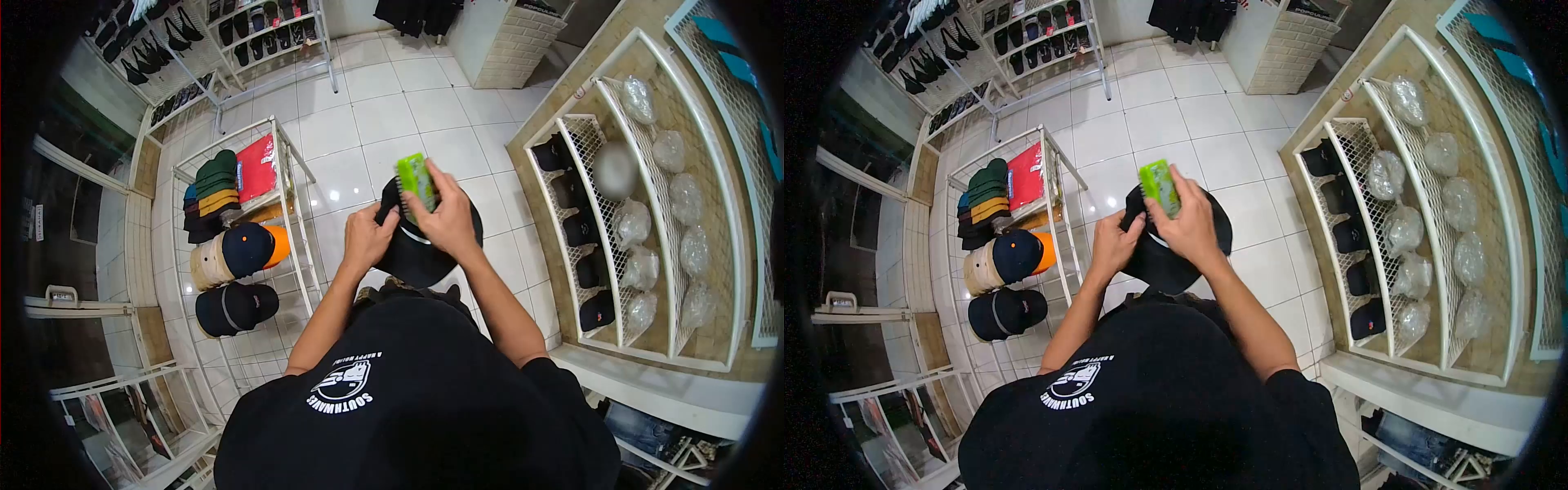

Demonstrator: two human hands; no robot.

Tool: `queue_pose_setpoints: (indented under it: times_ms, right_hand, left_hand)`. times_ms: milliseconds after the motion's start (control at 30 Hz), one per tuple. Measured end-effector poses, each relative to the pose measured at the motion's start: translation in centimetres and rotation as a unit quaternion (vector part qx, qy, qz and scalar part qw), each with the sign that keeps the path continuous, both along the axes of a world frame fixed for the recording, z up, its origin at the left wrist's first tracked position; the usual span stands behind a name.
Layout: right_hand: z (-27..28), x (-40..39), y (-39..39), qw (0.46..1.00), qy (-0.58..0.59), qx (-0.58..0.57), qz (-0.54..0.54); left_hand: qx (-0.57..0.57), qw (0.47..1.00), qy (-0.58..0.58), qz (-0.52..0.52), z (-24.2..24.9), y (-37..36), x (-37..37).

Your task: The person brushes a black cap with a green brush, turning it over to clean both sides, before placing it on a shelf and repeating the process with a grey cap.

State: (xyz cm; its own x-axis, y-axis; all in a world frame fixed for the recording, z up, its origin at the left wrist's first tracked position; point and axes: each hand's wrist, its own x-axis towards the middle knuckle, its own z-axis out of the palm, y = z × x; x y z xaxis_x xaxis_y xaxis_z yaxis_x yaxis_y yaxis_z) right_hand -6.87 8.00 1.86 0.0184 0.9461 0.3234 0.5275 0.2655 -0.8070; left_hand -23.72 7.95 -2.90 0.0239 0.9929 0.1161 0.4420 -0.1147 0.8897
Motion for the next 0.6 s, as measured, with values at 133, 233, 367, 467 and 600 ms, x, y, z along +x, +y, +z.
queue_pose_setpoints:
  times_ms: [133,233,367,467,600]
  right_hand:
    - [-1.0,0.7,1.1,0.998,-0.047,0.004,-0.039]
    - [-0.7,0.2,0.6,0.991,-0.101,0.003,-0.088]
    - [-2.6,1.0,1.0,0.996,-0.075,-0.008,-0.041]
    - [-2.9,1.9,1.6,0.981,-0.133,0.034,-0.134]
    - [-2.2,0.3,0.0,0.997,-0.019,-0.066,-0.03]
  left_hand:
    - [0.007,0.999,-0.048,-0.024,0.0,-0.4,-0.4]
    - [-0.012,1.0,-0.013,-0.019,0.0,-0.2,-0.3]
    - [0.028,0.999,0.023,-0.022,0.2,-0.5,-0.6]
    - [0.011,1.0,0.008,-0.013,0.4,-0.9,-0.5]
    - [0.024,1.0,0.01,-0.013,0.4,-1.0,-0.8]
